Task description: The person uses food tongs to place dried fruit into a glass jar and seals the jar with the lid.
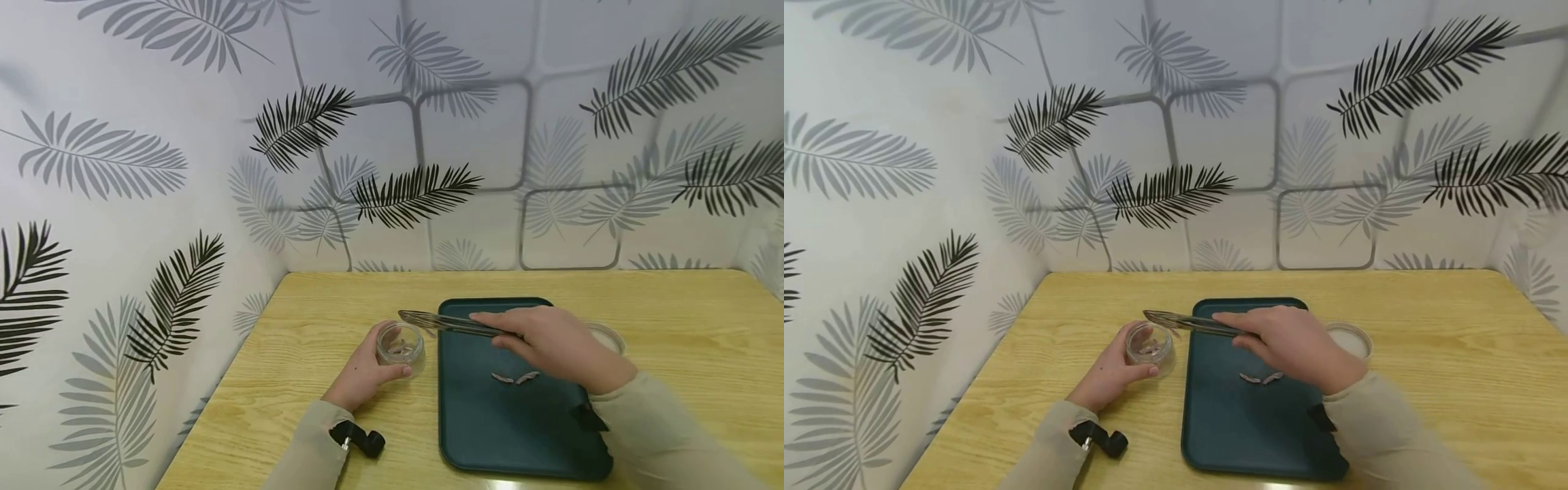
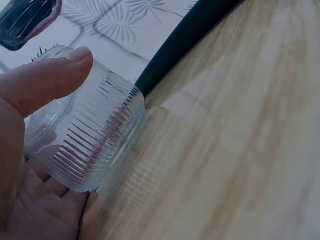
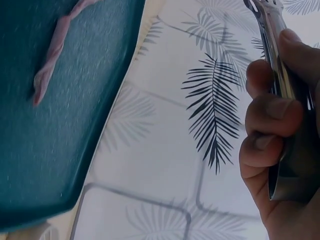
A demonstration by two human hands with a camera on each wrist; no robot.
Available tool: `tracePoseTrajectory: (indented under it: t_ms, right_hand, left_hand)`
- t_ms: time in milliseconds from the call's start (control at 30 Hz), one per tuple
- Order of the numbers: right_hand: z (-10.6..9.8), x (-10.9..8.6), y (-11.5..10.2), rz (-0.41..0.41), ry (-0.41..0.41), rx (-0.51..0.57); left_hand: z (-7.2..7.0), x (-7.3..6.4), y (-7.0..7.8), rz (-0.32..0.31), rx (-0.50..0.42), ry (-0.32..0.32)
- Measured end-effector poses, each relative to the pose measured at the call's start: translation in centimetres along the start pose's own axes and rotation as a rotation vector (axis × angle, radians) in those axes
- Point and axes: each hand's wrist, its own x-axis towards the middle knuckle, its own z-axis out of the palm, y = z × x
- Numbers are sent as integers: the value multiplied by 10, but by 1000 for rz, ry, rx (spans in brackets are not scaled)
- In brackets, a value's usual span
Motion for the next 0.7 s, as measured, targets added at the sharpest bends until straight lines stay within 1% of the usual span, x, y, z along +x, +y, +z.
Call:
tracePoseTrajectory:
  t_ms: [133,267,567,700]
  right_hand:
    - [8,8,-7,-15,68,-19]
    - [14,14,-13,-22,90,-35]
    - [18,16,-16,-19,73,-65]
    - [19,15,-15,-8,65,-77]
  left_hand:
    - [0,1,-1,6,-8,2]
    - [-1,1,0,1,-1,7]
    - [0,1,2,-27,33,22]
    - [0,1,1,-25,21,16]
